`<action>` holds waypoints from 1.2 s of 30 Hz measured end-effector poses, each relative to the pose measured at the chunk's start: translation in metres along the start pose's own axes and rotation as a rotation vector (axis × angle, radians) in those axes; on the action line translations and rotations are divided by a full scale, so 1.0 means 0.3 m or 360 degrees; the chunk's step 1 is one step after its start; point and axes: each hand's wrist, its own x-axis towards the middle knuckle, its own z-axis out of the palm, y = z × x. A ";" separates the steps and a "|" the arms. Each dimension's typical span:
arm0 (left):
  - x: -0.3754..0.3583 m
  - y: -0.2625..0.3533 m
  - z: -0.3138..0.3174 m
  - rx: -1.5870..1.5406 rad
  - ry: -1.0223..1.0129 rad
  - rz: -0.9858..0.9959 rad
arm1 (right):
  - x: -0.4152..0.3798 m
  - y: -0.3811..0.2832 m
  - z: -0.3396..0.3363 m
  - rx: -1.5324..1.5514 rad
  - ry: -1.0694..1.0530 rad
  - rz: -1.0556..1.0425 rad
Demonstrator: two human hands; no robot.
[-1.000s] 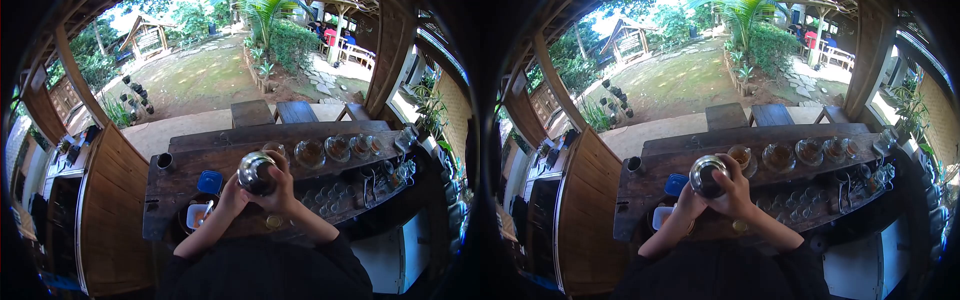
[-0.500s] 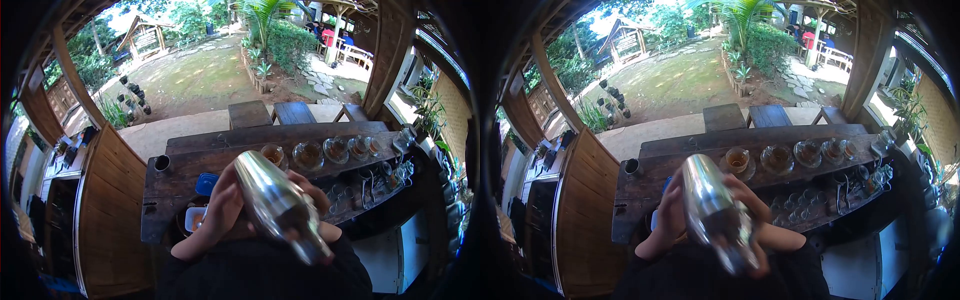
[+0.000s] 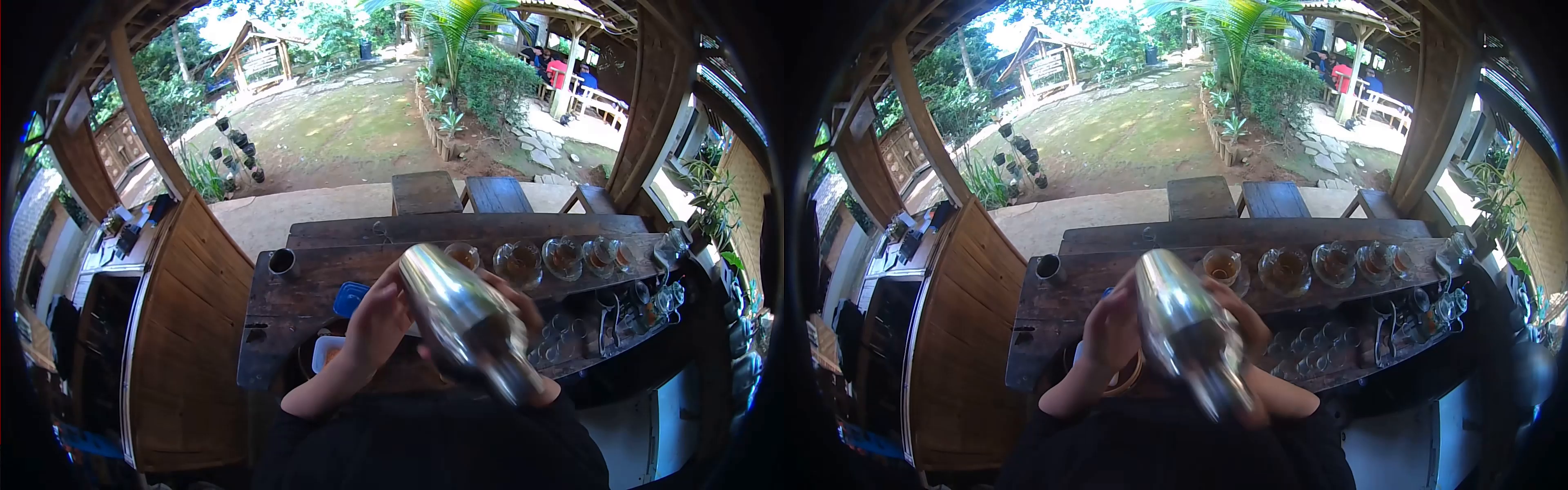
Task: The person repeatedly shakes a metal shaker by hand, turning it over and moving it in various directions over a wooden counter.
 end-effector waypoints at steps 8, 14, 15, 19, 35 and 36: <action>0.002 0.022 0.093 -0.0374 0.0237 -0.0043 | 0.100 -0.045 -0.079 -0.0168 -0.0184 0.0250; 0.073 -0.100 -0.269 -0.0652 0.0105 -0.0501 | -0.045 0.136 0.049 0.0154 -0.0140 -0.0047; 0.083 -0.200 -0.386 -0.0863 -0.0056 -0.0432 | -0.002 0.132 0.086 -0.0039 0.0017 -0.0292; 0.002 -0.043 -0.098 -0.0195 0.0114 -0.0054 | 0.019 -0.004 0.030 -0.0231 0.0331 -0.0537; 0.003 0.030 -0.049 0.0235 0.0109 0.0128 | -0.146 0.181 0.071 0.0942 -0.0205 0.0308; 0.082 -0.027 -0.191 0.0079 0.0369 -0.0047 | -0.126 0.199 0.120 0.0646 -0.0013 -0.0156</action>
